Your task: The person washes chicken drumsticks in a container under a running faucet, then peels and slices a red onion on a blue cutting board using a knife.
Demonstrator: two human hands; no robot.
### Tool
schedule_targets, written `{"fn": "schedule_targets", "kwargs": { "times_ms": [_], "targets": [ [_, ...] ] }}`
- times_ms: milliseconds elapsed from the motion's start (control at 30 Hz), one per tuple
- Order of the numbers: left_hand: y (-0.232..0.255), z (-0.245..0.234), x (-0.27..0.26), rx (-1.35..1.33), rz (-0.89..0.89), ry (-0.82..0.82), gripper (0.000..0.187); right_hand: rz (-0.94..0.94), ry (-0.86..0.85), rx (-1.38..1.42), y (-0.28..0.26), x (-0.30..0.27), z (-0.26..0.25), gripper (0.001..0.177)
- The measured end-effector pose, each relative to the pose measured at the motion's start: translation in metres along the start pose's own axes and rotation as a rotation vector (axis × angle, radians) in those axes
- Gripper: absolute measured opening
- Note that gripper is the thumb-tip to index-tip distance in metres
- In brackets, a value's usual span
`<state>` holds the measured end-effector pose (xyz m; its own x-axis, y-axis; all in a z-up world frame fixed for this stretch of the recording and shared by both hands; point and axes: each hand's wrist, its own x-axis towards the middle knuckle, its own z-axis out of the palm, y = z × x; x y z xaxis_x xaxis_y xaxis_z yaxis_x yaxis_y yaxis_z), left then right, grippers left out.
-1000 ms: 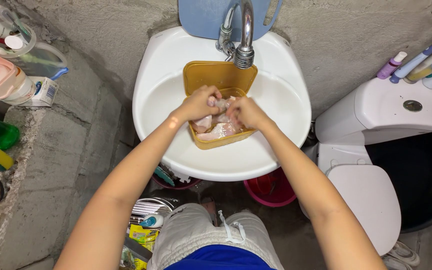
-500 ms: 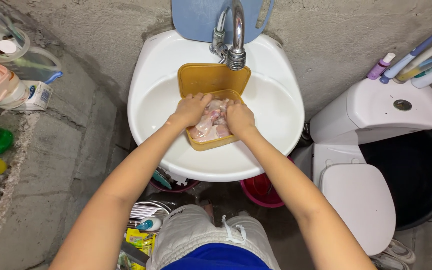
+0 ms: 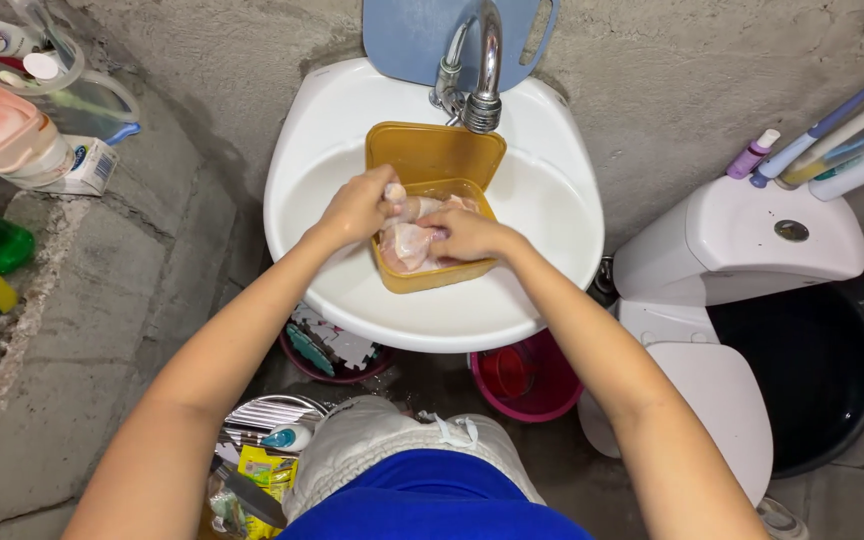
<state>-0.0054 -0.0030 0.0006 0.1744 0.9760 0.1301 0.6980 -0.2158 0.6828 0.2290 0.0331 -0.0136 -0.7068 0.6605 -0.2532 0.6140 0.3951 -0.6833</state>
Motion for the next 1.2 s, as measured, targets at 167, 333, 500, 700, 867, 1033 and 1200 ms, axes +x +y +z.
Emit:
{"fn": "schedule_targets", "kwargs": {
  "times_ms": [167, 333, 500, 700, 867, 1033, 1200],
  "targets": [
    [-0.015, -0.008, 0.010, -0.216, 0.075, 0.201, 0.032, -0.035, 0.217, -0.155, -0.007, -0.009, 0.013, 0.034],
    [-0.026, -0.014, 0.013, -0.399, -0.076, 0.153, 0.033, 0.304, 0.227, -0.048, -0.002, -0.036, -0.015, 0.029],
    [-0.028, 0.006, 0.019, -0.058, -0.079, 0.054, 0.043, 0.014, 0.370, -0.412, -0.009, -0.033, -0.001, 0.048],
    [-0.017, 0.041, 0.017, 0.393, -0.075, -0.024, 0.043, 0.155, 0.321, -0.480, -0.021, -0.004, 0.017, 0.051],
    [-0.011, 0.052, 0.011, 0.348, 0.086, -0.077, 0.038, 0.243, 0.130, -0.051, 0.007, -0.007, -0.016, 0.047],
    [-0.009, 0.051, 0.013, 0.016, 0.153, -0.244, 0.068, 0.324, 0.096, 0.730, 0.031, 0.003, -0.005, 0.032],
    [-0.003, 0.037, 0.010, -0.120, 0.201, -0.241, 0.074, 0.269, -0.047, 1.125, 0.040, -0.005, -0.008, 0.030]
  ]
}}
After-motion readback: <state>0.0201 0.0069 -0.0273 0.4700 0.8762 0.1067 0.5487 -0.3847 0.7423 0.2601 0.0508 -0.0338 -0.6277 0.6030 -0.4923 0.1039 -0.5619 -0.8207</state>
